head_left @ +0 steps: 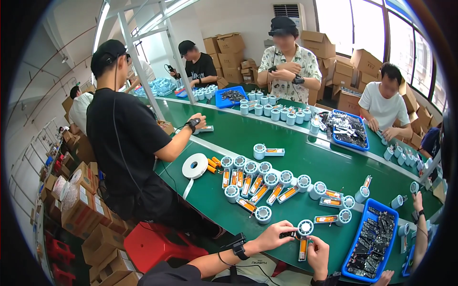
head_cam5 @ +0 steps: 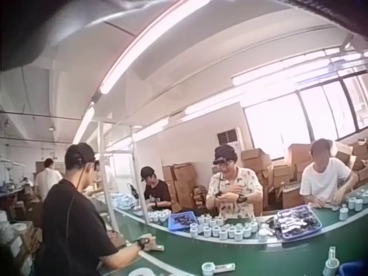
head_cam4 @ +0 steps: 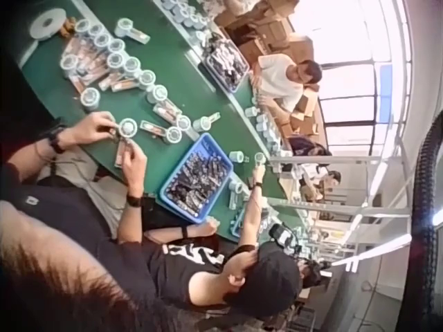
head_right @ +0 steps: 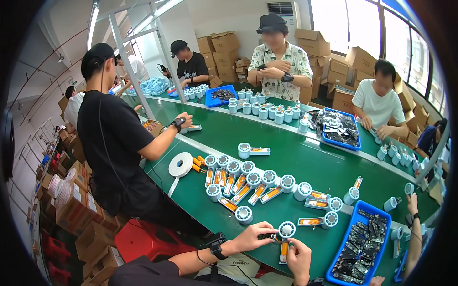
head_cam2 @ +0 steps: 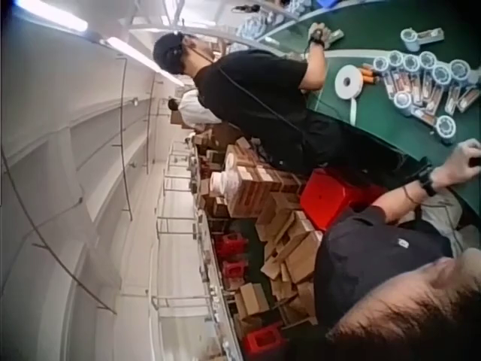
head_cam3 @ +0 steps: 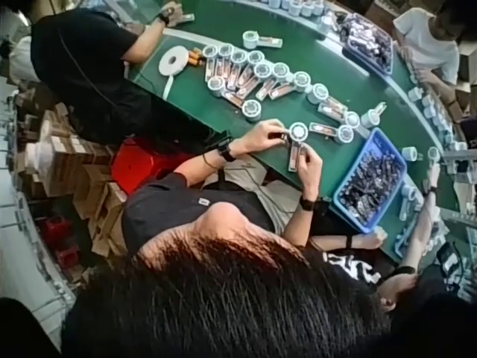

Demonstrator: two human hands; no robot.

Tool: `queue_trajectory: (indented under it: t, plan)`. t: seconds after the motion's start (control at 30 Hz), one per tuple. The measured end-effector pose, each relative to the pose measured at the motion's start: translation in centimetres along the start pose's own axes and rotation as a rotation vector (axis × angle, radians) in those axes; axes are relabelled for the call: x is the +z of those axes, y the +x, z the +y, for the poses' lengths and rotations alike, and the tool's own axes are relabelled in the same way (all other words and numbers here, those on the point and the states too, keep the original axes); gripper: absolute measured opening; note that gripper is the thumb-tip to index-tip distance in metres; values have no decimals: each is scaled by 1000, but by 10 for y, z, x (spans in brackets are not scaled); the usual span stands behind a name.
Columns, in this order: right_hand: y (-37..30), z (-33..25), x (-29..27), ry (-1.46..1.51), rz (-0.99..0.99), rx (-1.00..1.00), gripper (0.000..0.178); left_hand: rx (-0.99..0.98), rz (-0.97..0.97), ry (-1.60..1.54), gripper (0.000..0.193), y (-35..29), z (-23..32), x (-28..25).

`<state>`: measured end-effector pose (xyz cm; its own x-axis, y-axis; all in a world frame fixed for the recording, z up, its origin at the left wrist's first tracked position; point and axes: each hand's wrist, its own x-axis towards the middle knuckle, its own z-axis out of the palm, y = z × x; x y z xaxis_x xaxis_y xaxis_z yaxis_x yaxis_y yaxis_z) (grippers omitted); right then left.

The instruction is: Assemble electronic components by attaching wires and small parts to circular plastic housings on a production line.

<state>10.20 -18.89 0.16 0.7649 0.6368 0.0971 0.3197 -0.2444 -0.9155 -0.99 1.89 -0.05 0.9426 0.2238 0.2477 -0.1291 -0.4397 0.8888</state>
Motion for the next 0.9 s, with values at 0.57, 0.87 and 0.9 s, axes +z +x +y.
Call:
queue_trajectory:
  t: [0.57,0.87,0.9]
  plan:
    - [19,-26,11,-208,-88,-98,15,107,-32,116,43,4,8,10]
    - [26,-19,10,-258,-91,-272,11,150,-11,80,37,3,2,6]
    - [26,-17,9,-195,-67,-292,11,154,0,90,37,3,3,7]
